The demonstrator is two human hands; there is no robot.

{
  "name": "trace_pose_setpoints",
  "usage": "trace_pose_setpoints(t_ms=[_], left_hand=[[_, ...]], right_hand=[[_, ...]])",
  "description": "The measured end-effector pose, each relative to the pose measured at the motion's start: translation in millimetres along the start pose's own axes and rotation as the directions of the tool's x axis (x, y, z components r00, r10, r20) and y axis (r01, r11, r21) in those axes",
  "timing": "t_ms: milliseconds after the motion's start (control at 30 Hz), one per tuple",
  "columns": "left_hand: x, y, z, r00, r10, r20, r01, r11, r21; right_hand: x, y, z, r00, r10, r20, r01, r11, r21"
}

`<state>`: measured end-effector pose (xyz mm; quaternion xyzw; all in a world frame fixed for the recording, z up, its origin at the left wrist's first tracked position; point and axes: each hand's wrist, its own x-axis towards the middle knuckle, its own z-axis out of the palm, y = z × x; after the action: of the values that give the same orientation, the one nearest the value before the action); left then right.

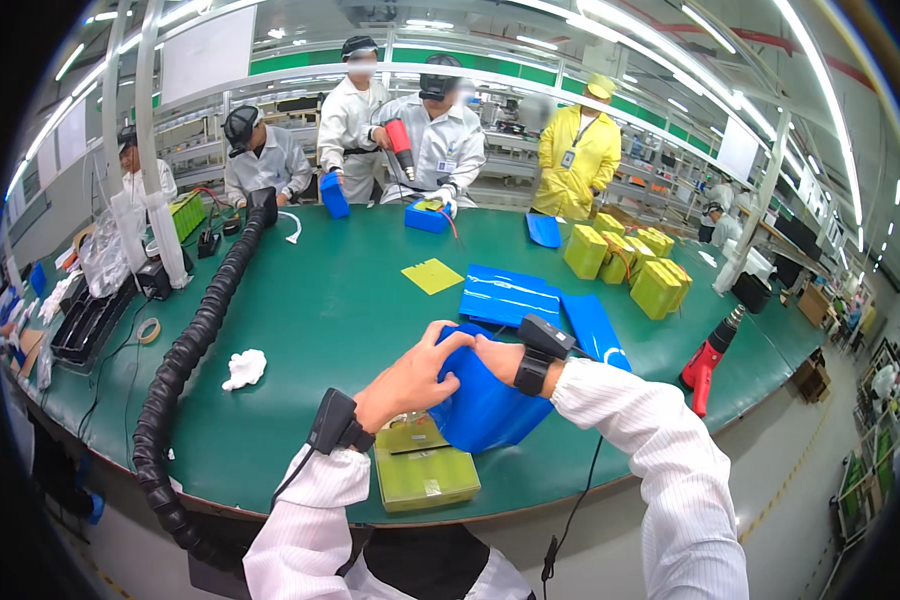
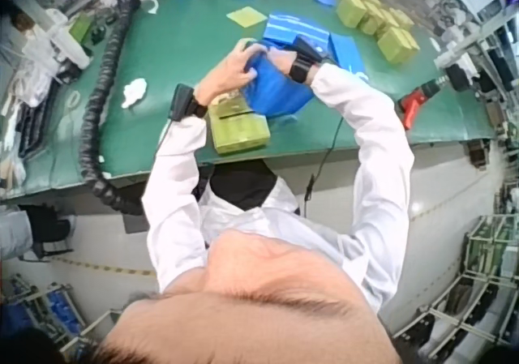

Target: Apply heat shrink wrap and finalize assembly of lithium battery packs using a heat gun and tweezers.

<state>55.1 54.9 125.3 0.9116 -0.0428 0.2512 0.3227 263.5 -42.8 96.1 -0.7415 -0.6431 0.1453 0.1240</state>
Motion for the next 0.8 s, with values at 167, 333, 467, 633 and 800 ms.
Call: trace_pose_setpoints(t_ms=[167,333,467,633,800], left_hand=[[-15,-4,-12,0.995,0.013,-0.098,-0.006,0.997,0.076],[-37,-9,-22,0.989,0.091,-0.12,-0.087,0.995,0.044],[-49,-16,-31,0.984,0.115,-0.136,-0.107,0.992,0.067],[-54,-24,-35,0.971,0.133,-0.197,-0.098,0.979,0.177],[-52,-31,-36,0.959,0.208,-0.193,-0.111,0.902,0.418]], right_hand=[[9,-22,-5,0.928,-0.321,0.188,0.3,0.346,-0.889],[4,-34,-11,0.959,-0.207,0.192,0.281,0.648,-0.707],[8,-37,-19,0.936,-0.162,0.311,0.324,0.739,-0.59],[24,-10,-3,0.921,-0.259,0.29,0.387,0.547,-0.742],[1,-47,-31,0.928,-0.282,0.242,0.359,0.851,-0.383]])
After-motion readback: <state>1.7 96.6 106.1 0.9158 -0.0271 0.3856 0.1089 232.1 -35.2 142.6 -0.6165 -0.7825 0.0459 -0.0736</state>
